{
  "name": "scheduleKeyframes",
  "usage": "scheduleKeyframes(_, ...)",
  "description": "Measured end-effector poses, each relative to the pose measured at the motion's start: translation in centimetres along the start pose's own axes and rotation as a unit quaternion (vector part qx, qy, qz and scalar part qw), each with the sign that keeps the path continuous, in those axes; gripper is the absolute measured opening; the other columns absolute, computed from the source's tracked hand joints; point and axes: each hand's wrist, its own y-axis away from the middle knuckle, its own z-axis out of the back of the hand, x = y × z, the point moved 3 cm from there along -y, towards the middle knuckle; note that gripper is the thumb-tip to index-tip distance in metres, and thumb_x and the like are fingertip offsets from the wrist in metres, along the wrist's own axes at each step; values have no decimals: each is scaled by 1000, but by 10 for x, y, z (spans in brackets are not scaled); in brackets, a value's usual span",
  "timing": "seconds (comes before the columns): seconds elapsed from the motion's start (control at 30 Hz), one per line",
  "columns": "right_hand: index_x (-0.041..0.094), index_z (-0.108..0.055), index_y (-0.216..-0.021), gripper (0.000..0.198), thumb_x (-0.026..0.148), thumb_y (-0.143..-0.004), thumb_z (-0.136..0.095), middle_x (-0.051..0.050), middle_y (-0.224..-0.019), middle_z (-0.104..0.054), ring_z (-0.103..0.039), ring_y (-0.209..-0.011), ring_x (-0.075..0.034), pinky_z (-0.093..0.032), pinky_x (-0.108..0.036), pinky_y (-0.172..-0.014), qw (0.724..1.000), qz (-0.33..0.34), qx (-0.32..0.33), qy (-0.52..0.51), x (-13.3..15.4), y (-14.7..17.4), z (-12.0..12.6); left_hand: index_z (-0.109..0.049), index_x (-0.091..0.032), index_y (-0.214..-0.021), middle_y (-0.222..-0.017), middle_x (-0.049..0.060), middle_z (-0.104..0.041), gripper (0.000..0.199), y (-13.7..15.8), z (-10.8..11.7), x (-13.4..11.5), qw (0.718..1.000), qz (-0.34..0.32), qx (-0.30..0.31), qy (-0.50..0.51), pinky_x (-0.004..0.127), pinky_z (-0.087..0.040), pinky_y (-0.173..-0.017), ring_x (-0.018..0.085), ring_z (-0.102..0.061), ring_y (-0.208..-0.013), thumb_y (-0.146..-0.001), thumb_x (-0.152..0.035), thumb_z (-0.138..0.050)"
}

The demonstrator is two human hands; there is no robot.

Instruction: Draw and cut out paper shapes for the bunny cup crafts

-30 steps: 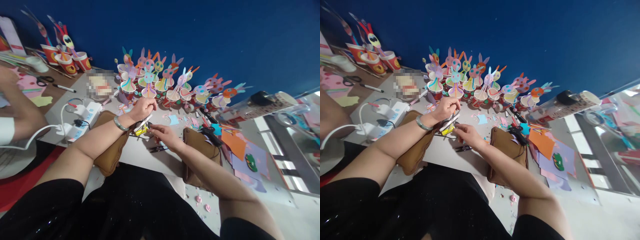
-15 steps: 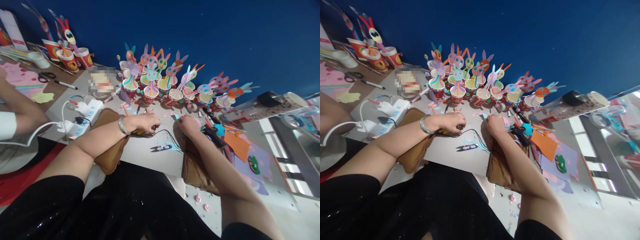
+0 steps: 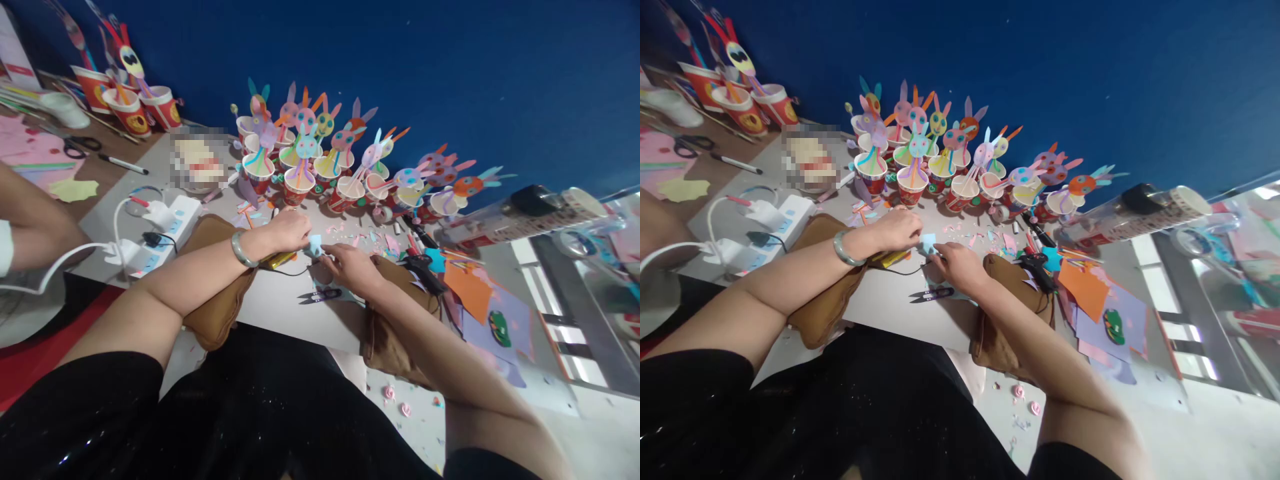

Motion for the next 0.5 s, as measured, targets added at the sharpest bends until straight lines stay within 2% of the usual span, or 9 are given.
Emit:
scheduleKeyframes(0.07,15,-63,-134,43,34,-101,-44,-17,-124,-71,-64,-115,-31,-50,-42,-98,998,29,-48,12,-3,-5,-8,-74,-11,-93,-98,16,-74,26,-1,3,0,1000,24,-7,-3,39,-44,-84,28,-67,-97,-82,-16,-50)
scheduleKeyframes(0.17,12,-55,-141,50,39,-101,-43,-20,-145,-57,-51,-136,-35,-42,-51,-112,995,42,-78,36,-23,-19,-18,-72,-11,-97,-102,15,-73,27,-1,2,-5,999,-39,-12,10,37,-44,-86,26,-66,-99,-83,-13,-49)
scheduleKeyframes(0.27,14,-48,-148,64,56,-99,-44,-18,-157,-46,-40,-147,-36,-34,-57,-119,998,40,-17,44,-45,-29,-26,-71,-13,-94,-101,14,-72,23,0,-3,-10,992,-123,-7,27,35,-45,-85,24,-66,-96,-86,-16,-50)
scheduleKeyframes(0.37,13,-42,-152,78,67,-95,-41,-20,-161,-40,-36,-150,-36,-26,-57,-123,998,8,35,53,-62,-25,-30,-71,-14,-89,-92,11,-72,21,0,-8,-12,987,-160,-1,33,35,-45,-85,23,-65,-92,-88,-17,-50)
scheduleKeyframes(0.5,13,-51,-144,79,72,-94,-37,-21,-154,-49,-42,-145,-39,-21,-58,-123,996,-50,59,51,-87,-6,-24,-71,-15,-86,-85,9,-72,20,-1,-14,-9,985,-167,11,34,34,-45,-83,21,-65,-86,-89,-18,-51)
